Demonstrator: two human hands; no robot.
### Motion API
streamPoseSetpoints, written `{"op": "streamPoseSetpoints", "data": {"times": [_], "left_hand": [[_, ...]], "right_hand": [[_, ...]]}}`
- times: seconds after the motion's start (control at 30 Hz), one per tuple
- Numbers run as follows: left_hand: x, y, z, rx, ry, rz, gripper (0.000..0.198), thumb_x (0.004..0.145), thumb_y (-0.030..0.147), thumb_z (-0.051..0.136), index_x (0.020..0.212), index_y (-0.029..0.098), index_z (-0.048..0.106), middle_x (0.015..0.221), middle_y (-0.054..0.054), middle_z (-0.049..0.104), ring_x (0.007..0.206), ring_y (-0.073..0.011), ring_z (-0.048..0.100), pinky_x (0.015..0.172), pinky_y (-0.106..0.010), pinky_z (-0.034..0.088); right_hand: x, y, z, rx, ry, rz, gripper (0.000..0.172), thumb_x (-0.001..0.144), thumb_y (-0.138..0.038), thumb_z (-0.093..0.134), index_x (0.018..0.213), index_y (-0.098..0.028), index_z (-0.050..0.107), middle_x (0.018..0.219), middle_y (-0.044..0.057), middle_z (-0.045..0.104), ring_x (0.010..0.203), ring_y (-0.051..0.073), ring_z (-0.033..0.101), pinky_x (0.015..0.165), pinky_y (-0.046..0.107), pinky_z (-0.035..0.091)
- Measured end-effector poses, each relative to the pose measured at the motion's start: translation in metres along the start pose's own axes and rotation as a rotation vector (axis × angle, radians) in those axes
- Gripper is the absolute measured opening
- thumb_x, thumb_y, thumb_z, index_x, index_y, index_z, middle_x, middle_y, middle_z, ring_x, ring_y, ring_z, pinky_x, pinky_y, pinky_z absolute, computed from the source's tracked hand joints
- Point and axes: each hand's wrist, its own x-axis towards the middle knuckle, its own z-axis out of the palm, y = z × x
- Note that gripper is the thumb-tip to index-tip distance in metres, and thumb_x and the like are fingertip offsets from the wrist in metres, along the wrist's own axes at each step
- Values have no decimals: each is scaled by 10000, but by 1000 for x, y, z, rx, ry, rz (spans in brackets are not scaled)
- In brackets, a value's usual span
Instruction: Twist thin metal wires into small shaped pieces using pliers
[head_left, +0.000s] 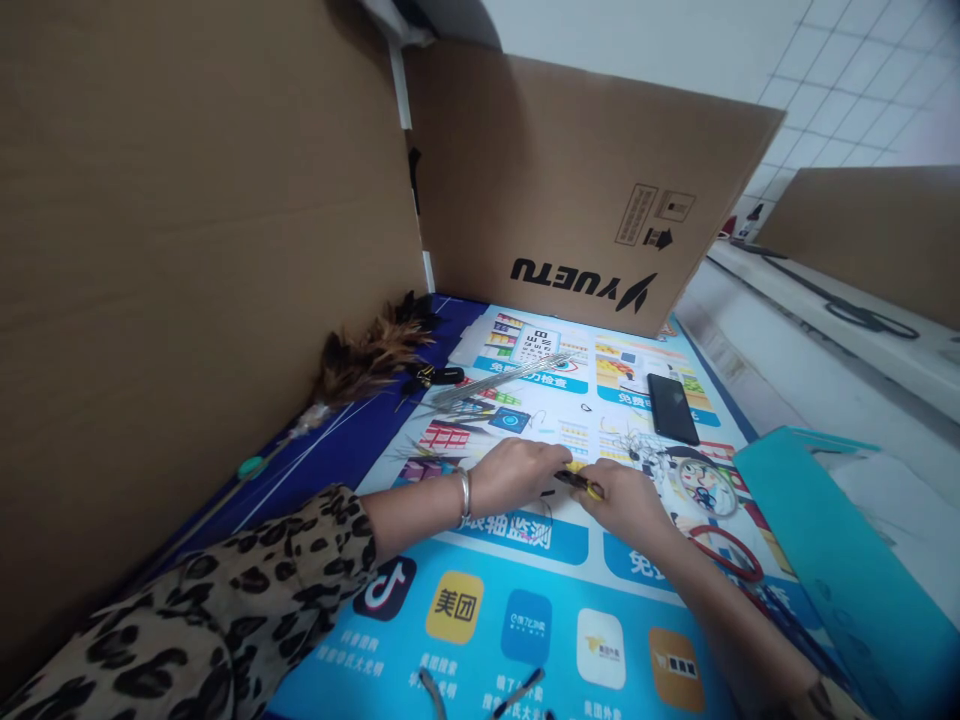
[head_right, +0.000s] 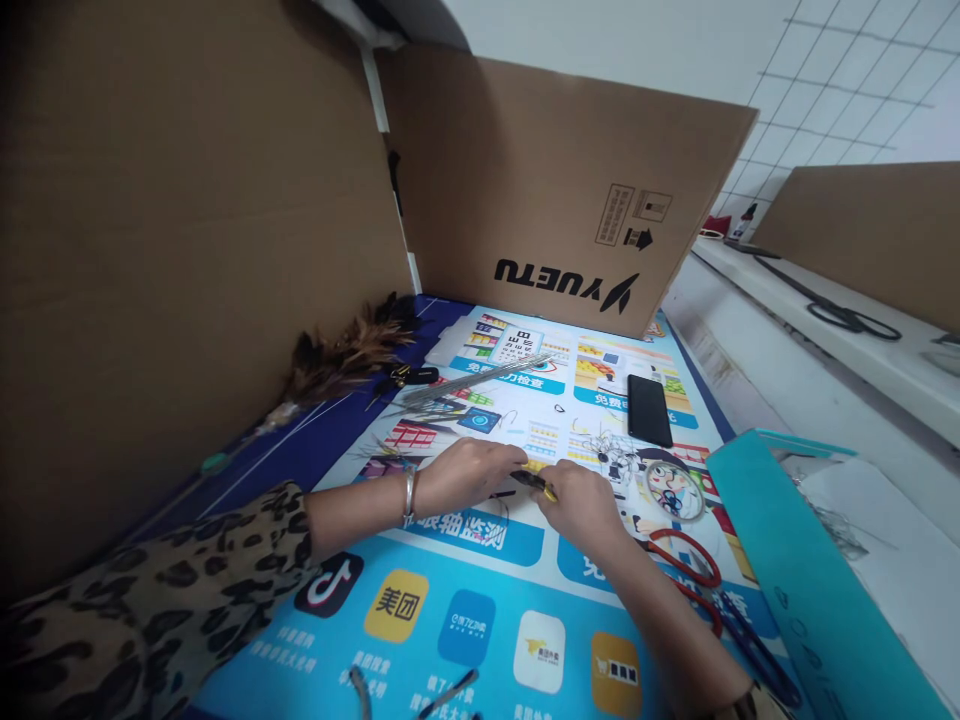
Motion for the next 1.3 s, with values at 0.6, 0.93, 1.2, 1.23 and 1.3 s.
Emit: {"op": "streamPoseSetpoints", "data": {"times": [0.6, 0.93, 1.2, 1.23, 1.3], "left_hand": [[37, -78, -20, -366, 305, -224, 201, 829, 323, 424, 832, 162, 543, 656, -4, 596, 631, -102, 522, 630, -219, 381], [36, -82, -15, -103, 125, -241, 234, 820, 329, 417, 778, 161, 574, 662, 1, 607, 609, -108, 528, 582, -218, 371], [37, -91, -14, 183, 209, -111, 193, 804, 272, 461, 777, 180, 628, 738, -12, 615, 738, -138, 529, 705, -251, 384], [37, -91, -15, 214, 223, -92, 182, 797, 263, 475, 780, 181, 636, 752, -18, 615, 769, -145, 528, 743, -262, 381], [37, -90, -16, 270, 254, -61, 162, 783, 253, 501, 798, 181, 646, 788, -29, 614, 820, -158, 523, 796, -282, 372]], "right_hand": [[1, 2, 26, 79, 168, 31, 276, 812, -429, 456, 967, -226, 561, 880, 49, 565, 829, 175, 522, 672, 244, 389], [0, 1, 26, 85, 183, 26, 259, 808, -417, 463, 953, -225, 561, 858, 41, 561, 829, 170, 520, 680, 248, 386], [1, 1, 26, 78, 187, 21, 253, 808, -409, 466, 946, -221, 566, 868, 47, 563, 852, 177, 516, 708, 255, 382], [1, 1, 26, 78, 187, 26, 258, 807, -411, 468, 953, -221, 564, 875, 49, 563, 857, 180, 516, 712, 257, 382], [1, 2, 25, 81, 180, 33, 263, 807, -416, 467, 961, -224, 563, 881, 48, 562, 861, 182, 515, 710, 257, 383]]}}
